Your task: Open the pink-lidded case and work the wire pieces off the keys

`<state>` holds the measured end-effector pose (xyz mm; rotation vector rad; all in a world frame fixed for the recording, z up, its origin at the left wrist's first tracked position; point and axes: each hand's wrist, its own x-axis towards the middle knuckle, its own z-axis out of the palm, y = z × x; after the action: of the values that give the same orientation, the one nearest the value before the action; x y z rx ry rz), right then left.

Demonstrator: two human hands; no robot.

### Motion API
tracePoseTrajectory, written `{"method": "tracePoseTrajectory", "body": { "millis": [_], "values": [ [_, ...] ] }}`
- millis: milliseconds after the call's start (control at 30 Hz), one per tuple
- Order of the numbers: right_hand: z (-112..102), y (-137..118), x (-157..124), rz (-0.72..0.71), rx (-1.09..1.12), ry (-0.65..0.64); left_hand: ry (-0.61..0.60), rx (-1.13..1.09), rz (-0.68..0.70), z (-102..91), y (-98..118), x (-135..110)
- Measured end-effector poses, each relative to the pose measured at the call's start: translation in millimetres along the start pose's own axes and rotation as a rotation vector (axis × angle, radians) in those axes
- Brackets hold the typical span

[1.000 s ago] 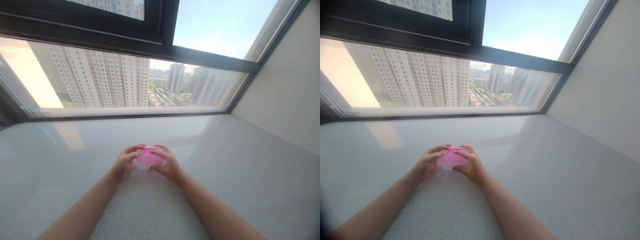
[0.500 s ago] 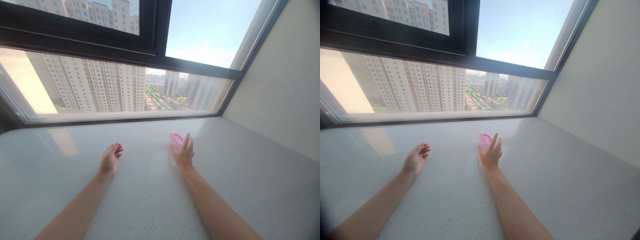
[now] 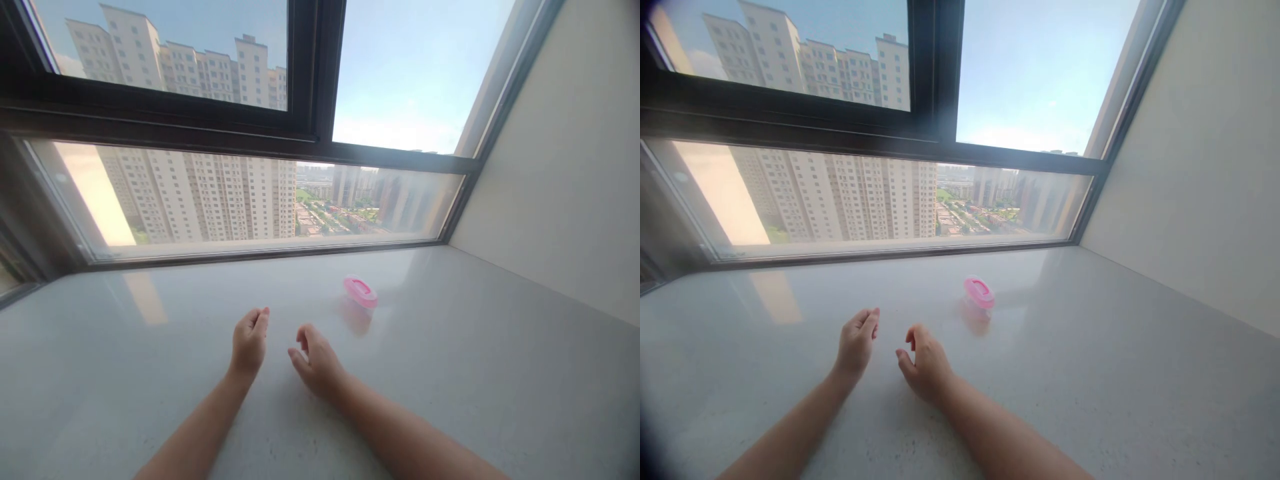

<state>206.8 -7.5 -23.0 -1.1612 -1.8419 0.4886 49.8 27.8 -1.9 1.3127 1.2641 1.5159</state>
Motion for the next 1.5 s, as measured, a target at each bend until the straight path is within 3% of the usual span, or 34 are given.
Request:
{"method": "tracePoseTrajectory", "body": {
  "millis": [100, 233, 500, 633, 800, 1500],
  "values": [
    [0.5, -0.7, 0.1, 0.006, -0.066, -0.092, -0.124, 0.009, -0.087, -2.6, -3.0, -18.3],
    [-3.3, -1.2, -2.2, 0.043, -0.06, -0.033, -0.268, 0.02, -0.172, -15.8, -4.3, -32.0],
    [-1.9, 11.7, 14.3, 0.295, 0.41, -0.132, -0.426, 0.116, -0.157, -13.9, -0.3, -31.1],
    [-10.1, 20.1, 25.1, 0.425, 0.598, -0.22, -0.441, 0.144, -0.173, -13.0, -1.3, -29.5],
    [-15.4, 18.5, 25.5, 0.465, 0.727, -0.303, -0.466, 0.167, -0.184, -13.4, -0.1, -29.7],
    [-12.6, 21.5, 23.6, 0.458, 0.729, -0.35, -0.478, 0.108, -0.205, -11.6, -1.4, -30.9]
  ]
}}
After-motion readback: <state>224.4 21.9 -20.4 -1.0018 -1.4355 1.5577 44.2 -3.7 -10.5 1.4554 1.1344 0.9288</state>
